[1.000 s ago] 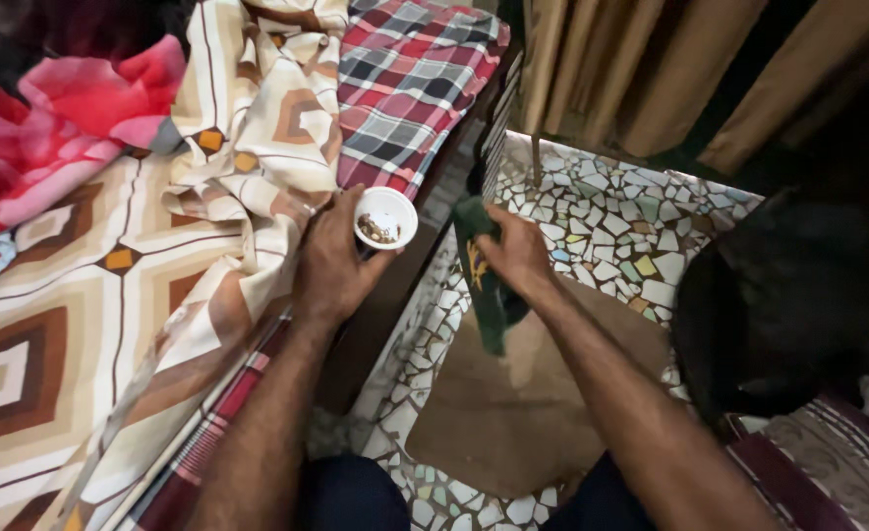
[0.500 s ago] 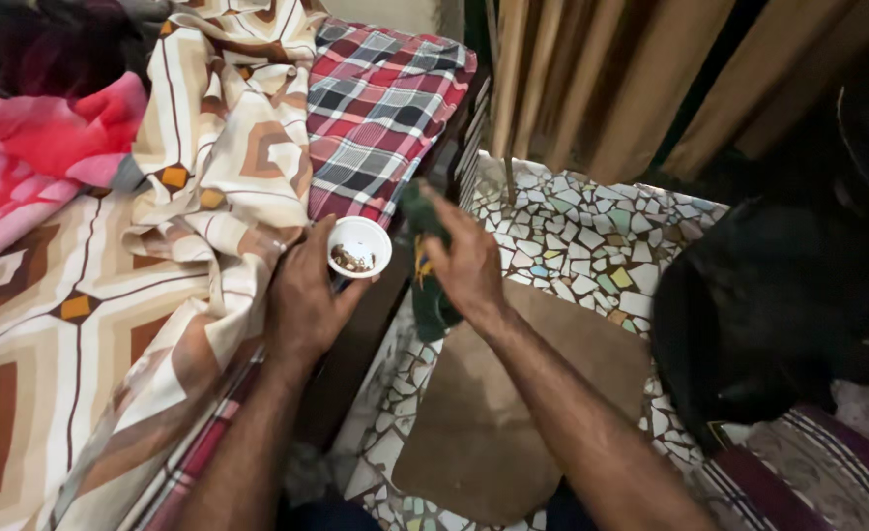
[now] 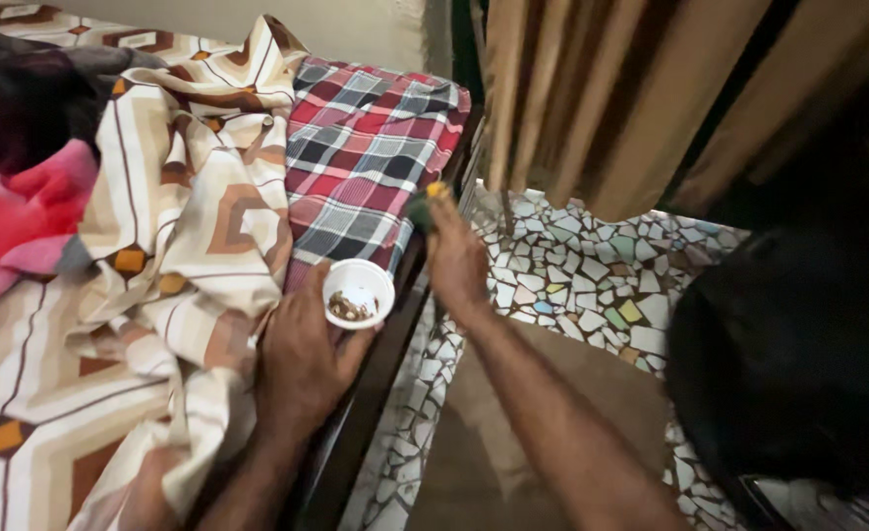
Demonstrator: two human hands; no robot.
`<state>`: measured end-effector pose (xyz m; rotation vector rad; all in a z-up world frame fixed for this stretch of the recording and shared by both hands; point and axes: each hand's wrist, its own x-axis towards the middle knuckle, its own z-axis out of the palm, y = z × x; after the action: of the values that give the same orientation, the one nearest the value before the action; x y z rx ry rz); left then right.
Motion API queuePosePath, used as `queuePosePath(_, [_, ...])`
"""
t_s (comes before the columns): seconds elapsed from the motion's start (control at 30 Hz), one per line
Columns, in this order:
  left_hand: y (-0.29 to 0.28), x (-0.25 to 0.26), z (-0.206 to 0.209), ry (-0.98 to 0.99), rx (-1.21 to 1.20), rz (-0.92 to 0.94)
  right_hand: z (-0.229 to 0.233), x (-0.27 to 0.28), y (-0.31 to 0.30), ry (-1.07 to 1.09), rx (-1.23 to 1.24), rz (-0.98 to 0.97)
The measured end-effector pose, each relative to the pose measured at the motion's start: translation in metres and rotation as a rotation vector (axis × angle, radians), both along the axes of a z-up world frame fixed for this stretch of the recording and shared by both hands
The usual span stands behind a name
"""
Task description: The person sits on the floor and uses a green cloth to wipe the inside of a small white cup containing food residue. The person repeatedly scrubs the interior surface and then places the cup on a nearby table.
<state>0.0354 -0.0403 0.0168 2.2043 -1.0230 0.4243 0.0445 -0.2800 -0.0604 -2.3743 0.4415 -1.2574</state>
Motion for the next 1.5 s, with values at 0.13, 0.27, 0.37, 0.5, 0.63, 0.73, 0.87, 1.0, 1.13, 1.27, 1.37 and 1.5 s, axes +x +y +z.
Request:
queuePosePath(0.13, [-0.004, 0.006, -0.006, -0.026, -0.059, -0.023, -0.003, 0.065, -0.092, 0.178, -0.021, -0.075])
queuePosePath(0.27, [-0.004, 0.009, -0.009, -0.05, -0.082, -0.032, -0.011, 0.129, -0.171, 0.238, -0.133, -0.143])
queuePosePath(0.37, [-0.007, 0.012, -0.009, -0.009, -0.091, -0.026, -0.019, 0.152, -0.205, 0.109, -0.182, -0.158])
queuePosePath(0.5, [-0.004, 0.012, -0.01, -0.005, -0.082, -0.025, -0.025, 0.139, -0.188, 0.021, -0.15, -0.065])
queuePosePath(0.63, [-0.005, 0.011, -0.003, 0.015, 0.016, -0.146, -0.016, 0.085, -0.128, 0.033, 0.061, -0.008])
queuePosePath(0.73, [-0.017, 0.015, 0.001, -0.023, 0.057, -0.31, -0.019, 0.056, -0.088, -0.046, -0.014, 0.005])
queuePosePath(0.87, [-0.034, 0.023, -0.001, -0.041, 0.108, -0.45, -0.025, 0.08, -0.111, -0.118, 0.085, -0.016])
queuePosePath(1.0, [-0.037, 0.027, -0.006, 0.052, 0.14, -0.398, -0.04, 0.127, -0.177, -0.164, -0.028, -0.1])
queuePosePath(1.13, [-0.04, 0.031, -0.008, 0.063, 0.136, -0.385, -0.052, 0.161, -0.232, 0.022, 0.642, -0.043])
queuePosePath(1.27, [-0.039, 0.032, -0.008, 0.086, 0.121, -0.369, -0.083, 0.163, -0.228, -0.043, 0.189, -0.251])
queuePosePath(1.37, [-0.042, 0.029, -0.005, 0.074, 0.105, -0.359, -0.104, 0.125, -0.17, -0.043, 0.152, -0.341])
queuePosePath(1.5, [-0.044, 0.026, -0.004, 0.087, 0.167, -0.277, -0.112, 0.053, -0.064, -0.023, 0.566, -0.137])
